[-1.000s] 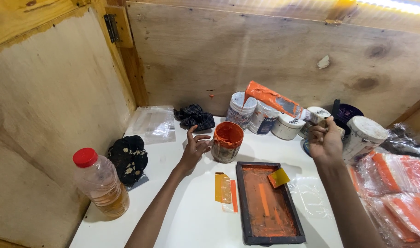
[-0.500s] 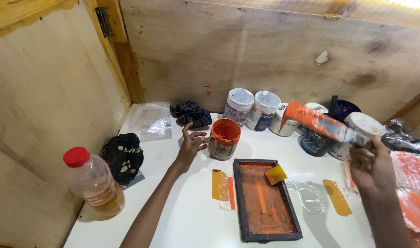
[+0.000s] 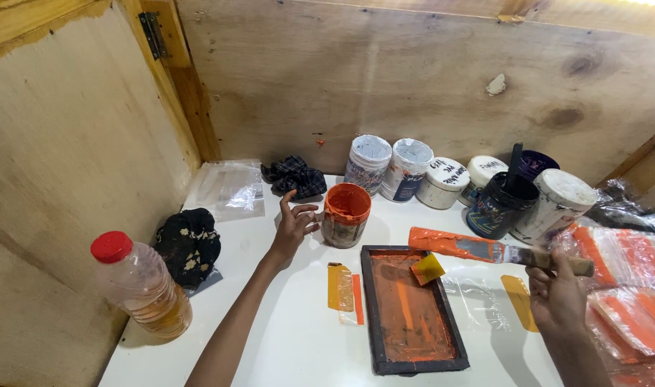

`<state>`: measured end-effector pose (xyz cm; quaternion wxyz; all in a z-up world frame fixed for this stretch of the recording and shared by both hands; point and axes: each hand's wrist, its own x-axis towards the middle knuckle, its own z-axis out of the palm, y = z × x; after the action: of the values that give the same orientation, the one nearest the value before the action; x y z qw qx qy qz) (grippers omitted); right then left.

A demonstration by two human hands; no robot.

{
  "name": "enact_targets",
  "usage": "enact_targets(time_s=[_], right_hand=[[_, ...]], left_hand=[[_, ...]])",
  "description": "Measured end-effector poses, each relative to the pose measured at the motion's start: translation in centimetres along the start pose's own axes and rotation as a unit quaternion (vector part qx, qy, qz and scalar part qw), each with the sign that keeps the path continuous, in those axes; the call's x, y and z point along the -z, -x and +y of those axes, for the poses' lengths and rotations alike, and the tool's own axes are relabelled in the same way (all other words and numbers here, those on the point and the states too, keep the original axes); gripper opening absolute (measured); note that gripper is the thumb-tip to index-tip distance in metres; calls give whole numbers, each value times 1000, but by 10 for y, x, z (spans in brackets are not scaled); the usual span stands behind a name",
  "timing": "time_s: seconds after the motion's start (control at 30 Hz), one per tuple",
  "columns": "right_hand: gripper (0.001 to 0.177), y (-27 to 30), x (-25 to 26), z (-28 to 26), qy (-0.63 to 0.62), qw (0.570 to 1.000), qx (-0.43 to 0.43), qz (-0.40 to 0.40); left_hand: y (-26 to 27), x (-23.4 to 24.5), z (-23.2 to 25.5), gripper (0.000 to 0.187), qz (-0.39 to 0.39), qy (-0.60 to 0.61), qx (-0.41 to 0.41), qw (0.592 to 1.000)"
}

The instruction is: The person uses a yellow sponge to spread orange paint evenly across a rectangular black tray. They then use a brush to scoop more orange paint from a container and add it to the tray, continuing to spread the paint with the sponge.

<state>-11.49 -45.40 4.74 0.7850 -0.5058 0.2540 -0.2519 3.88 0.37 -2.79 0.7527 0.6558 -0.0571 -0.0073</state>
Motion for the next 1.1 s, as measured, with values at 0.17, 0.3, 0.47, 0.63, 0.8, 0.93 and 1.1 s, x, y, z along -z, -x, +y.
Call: enact_targets(time_s=[0.17, 0.3, 0.47, 0.63, 0.8, 0.93, 1.1], right_hand=[[24, 0, -9, 7, 24, 997, 67, -5], [33, 14, -30, 1, 57, 993, 107, 11], [25, 38, -53, -7, 97, 981, 170, -18], [27, 60, -75, -16, 119, 955, 264, -69], [32, 87, -98, -33, 164, 934, 304, -92], [28, 87, -103, -44, 162, 923, 332, -111], [23, 89, -112, -68, 187, 880, 413, -141]], left_hand=[[-1, 1, -2, 79, -2, 2, -3, 1000], [-2, 0, -3, 79, 0, -2, 0, 1000], [-1, 1, -3, 77, -4, 4, -1, 1000], [-1, 1, -2, 76, -6, 18, 4, 1000], [-1, 2, -2, 79, -8, 10, 2, 1000], [-4, 3, -8, 78, -5, 4, -3, 1000], [-5, 2, -8, 77, -3, -3, -6, 1000]])
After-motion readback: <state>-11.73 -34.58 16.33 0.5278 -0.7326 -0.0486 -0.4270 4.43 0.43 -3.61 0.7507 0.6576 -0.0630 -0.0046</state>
